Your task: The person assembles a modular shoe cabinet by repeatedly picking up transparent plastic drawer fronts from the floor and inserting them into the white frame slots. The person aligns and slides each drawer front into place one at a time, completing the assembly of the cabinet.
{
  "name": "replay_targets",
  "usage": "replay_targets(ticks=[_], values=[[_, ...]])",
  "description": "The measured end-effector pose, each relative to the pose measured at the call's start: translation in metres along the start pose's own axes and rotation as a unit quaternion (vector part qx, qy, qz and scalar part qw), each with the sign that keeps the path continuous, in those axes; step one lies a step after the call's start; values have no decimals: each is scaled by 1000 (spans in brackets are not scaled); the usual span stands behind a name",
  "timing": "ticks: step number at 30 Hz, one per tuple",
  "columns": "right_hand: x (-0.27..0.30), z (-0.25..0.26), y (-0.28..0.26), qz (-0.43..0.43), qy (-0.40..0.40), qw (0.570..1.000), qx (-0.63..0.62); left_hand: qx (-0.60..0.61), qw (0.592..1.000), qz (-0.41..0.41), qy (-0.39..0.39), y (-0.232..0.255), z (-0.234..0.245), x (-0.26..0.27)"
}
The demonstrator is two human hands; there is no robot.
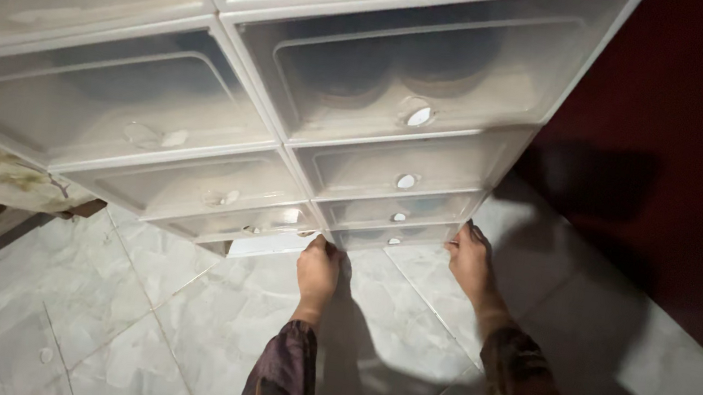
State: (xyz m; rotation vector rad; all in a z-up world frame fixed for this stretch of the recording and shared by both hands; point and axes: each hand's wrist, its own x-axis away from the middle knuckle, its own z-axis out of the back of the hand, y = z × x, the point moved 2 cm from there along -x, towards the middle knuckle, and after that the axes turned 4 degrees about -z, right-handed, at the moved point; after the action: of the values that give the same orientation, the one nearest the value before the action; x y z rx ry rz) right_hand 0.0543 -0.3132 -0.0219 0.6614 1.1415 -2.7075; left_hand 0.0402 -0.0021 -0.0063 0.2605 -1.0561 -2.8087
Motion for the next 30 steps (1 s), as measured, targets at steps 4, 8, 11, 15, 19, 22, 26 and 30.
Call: replay_targets(ticks=[4, 8, 11, 15, 19, 22, 26, 30], values=[[2, 2, -3, -1, 12, 1000, 4, -19, 1000, -23, 1, -7, -8, -1], [-3, -1, -3, -37, 9, 999, -9, -39, 999, -37, -5, -13, -15, -7], [-2, -2, -1, -40, 10, 999, 17, -46, 998, -39, -6, -17, -20, -5], [16, -15, -17, -126, 99, 987, 28, -39, 998, -53, 6, -20, -19, -2], [59, -69, -71, -239, 113, 964, 26, -33, 997, -65, 20, -19, -16, 0], [68, -108, -105, -163, 69, 984, 25, -33, 997, -72, 10, -23, -15, 1], [41, -135, -104, -210, -74, 966, 127, -74, 994, -76, 8, -26, -23, -3], [36, -143, -103, -174, -46, 964, 196, -107, 989, -102, 11, -36, -32, -3]])
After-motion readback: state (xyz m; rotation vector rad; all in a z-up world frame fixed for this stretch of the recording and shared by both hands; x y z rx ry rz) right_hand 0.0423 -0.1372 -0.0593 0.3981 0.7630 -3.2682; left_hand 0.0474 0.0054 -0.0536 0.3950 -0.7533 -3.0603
